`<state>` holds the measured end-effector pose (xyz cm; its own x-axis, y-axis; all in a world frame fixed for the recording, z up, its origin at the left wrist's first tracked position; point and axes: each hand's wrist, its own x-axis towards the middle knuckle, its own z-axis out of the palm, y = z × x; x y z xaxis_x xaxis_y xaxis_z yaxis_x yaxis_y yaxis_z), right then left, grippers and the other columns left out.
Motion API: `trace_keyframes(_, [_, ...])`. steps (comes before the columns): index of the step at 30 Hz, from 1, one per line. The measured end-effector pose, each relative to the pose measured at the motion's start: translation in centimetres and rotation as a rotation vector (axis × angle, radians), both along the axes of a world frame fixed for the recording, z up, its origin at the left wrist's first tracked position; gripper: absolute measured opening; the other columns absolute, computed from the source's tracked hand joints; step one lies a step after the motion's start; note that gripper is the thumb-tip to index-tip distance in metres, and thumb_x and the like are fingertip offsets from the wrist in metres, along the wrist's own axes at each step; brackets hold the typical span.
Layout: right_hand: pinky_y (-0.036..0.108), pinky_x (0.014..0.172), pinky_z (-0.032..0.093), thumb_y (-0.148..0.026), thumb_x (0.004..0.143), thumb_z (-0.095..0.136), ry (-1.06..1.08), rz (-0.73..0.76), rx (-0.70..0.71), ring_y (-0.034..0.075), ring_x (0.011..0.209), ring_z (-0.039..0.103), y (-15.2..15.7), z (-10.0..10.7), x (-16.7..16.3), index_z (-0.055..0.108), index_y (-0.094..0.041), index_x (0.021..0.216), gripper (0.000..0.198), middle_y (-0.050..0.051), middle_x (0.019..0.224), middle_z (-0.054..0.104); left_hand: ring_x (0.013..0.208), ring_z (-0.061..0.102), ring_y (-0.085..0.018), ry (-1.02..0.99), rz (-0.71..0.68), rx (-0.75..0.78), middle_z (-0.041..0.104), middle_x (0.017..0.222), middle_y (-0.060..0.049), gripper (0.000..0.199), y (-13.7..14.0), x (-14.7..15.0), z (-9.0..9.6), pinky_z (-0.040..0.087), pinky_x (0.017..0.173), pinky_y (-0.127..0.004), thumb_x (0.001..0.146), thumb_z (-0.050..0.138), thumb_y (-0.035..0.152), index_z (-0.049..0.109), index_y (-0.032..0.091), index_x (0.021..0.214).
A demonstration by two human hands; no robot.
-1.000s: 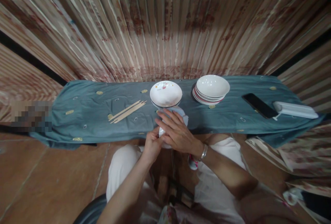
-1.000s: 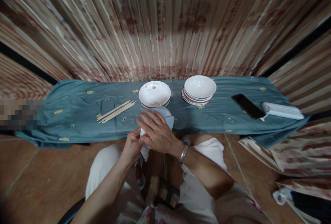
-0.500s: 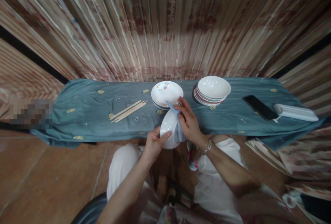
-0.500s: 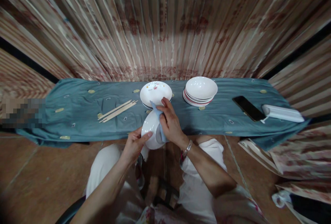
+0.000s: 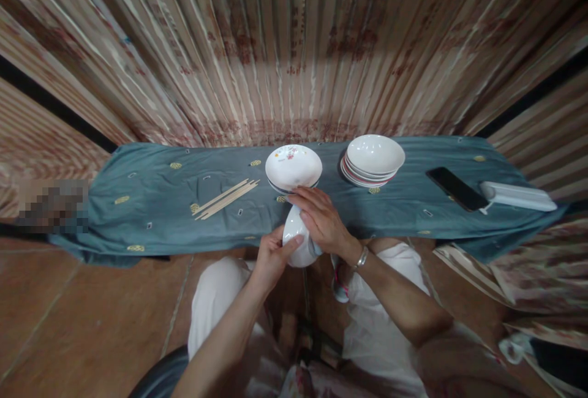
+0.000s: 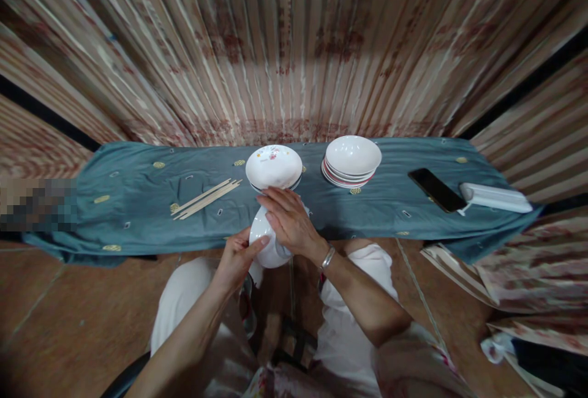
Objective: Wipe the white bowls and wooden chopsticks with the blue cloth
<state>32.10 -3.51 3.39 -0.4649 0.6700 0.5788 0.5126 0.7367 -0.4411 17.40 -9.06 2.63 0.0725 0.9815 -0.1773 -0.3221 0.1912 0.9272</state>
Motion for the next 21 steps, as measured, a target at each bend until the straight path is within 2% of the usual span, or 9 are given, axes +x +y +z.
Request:
trace_keyframes(4, [0.042, 0.108, 0.036, -0.025, 0.095, 0.029, 0.165, -0.088, -0.129, 0.017, 0.127, 0.045, 1.1, -0.4, 0.8, 0.05, -0.018, 0.128, 0.039, 0.011, 0.132, 0.054, 0.061, 0.052, -0.013, 0.013, -0.002, -0.013, 0.067, 0.069, -0.002, 0.029, -0.2, 0.0, 0.4, 0.04, 0.06, -0.025, 0.062, 0.077, 0.035, 0.072, 0.012, 0.08])
trace_keyframes(6, [0.042, 0.109, 0.035, -0.025, 0.096, 0.028, 0.188, -0.102, -0.149, 0.017, 0.128, 0.044, 1.2, -0.5, 0.9, 0.049, -0.016, 0.129, 0.041, 0.012, 0.133, 0.053, 0.062, 0.052, -0.014, 0.011, -0.003, -0.017, 0.067, 0.069, -0.003, 0.03, -0.1, 0.0, 0.4, 0.041, 0.06, -0.025, 0.062, 0.077, 0.035, 0.071, 0.011, 0.08])
trace_keyframes(11, [0.047, 0.112, 0.029, -0.024, 0.094, 0.031, 0.081, -0.017, -0.038, 0.02, 0.136, 0.033, -0.1, -0.2, 0.1, 0.043, -0.017, 0.135, 0.044, 0.012, 0.141, 0.045, 0.061, 0.05, -0.012, 0.014, -0.002, 0.002, 0.063, 0.067, -0.001, 0.031, 0.1, 0.0, -0.1, 0.04, 0.06, -0.024, 0.062, 0.077, 0.035, 0.069, 0.011, 0.08])
trace_keyframes(15, [0.05, 0.113, 0.026, -0.02, 0.092, 0.032, -0.024, 0.097, 0.04, 0.021, 0.137, 0.031, -1.2, 0.1, -0.9, 0.043, -0.017, 0.136, 0.045, 0.011, 0.14, 0.047, 0.06, 0.047, -0.011, 0.051, 0.026, 0.057, 0.061, 0.065, 0.0, 0.031, 0.4, 0.0, -0.5, 0.038, 0.058, -0.023, 0.059, 0.078, 0.037, 0.067, 0.011, 0.072])
trace_keyframes(21, [0.047, 0.113, 0.027, -0.02, 0.093, 0.031, -0.016, 0.055, 0.013, 0.02, 0.134, 0.036, -0.7, -0.1, -0.7, 0.045, -0.018, 0.134, 0.043, 0.011, 0.138, 0.049, 0.058, 0.047, -0.011, 0.054, 0.002, 0.029, 0.06, 0.065, 0.0, 0.032, 0.4, 0.0, -0.7, 0.038, 0.057, -0.023, 0.061, 0.077, 0.037, 0.067, 0.011, 0.075])
